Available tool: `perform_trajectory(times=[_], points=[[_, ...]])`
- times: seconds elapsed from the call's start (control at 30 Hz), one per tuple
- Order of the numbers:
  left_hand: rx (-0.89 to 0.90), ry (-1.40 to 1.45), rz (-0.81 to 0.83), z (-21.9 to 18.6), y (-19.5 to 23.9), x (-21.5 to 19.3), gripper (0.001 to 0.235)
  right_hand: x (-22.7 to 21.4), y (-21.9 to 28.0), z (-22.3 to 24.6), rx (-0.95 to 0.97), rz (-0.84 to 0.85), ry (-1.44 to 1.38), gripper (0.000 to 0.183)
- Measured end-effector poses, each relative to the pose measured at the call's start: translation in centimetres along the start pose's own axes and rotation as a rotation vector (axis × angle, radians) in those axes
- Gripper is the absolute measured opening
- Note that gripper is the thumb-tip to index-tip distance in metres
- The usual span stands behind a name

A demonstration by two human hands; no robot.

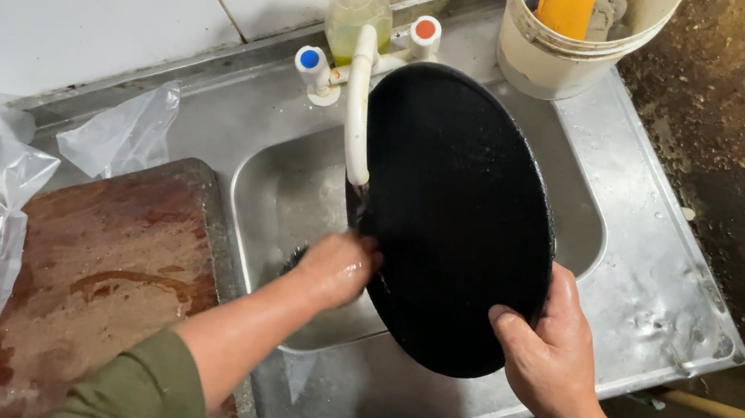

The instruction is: Washing a pan and then portioning mushrooms into plastic bags.

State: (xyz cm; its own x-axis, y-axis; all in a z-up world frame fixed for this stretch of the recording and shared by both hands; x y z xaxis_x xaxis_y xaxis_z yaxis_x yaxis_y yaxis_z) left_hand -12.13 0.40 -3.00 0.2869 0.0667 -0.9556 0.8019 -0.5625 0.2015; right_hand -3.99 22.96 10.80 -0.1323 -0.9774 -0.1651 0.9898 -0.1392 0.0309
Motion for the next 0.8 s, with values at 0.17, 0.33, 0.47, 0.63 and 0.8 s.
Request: perform_trajectory(times=[0.17, 0.33, 0.47, 0.63, 0.8], points=[[0.025, -0.018, -0.08, 2.4, -2.6, -3.2, 0.021, 0.2, 0.0, 0.4, 0.0, 0.001, 0.027, 0.058], [-0.28, 0.167, -0.151, 4.7, -2.2, -5.5, 0.015, 0.1, 0.4, 0.2, 0.024, 0.0, 0.107, 0.059], [-0.026, 0.09, 0.046, 1.0, -0.5, -1.2, 0.026, -0.1, -0.1, 0.1, 0.0, -0.002, 0.003, 0.061], [-0.203, 0.178, 0.006, 4.5, -3.0, -6.1, 0.019, 0.4, 0.2, 0.5, -0.017, 0.02, 0.005, 0.057], [0.014, -0.012, 0.014, 2.0, -0.9, -2.8, 0.023, 0.0, -0.2, 0.2, -0.01, 0.009, 0.068, 0.059]])
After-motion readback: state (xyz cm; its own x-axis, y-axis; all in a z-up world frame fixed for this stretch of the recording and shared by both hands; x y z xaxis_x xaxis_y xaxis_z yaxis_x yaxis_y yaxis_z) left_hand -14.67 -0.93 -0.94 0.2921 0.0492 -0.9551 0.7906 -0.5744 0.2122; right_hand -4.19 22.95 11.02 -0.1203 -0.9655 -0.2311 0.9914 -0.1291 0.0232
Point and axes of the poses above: each hand's wrist, its own y-axis away from the middle knuckle, its own x-axis out of the palm, z = x × y, the point moved 9 cm from there along -y, towards the middle knuckle, and after that the axes turned 5 degrees about -x, right-handed, at the moved point
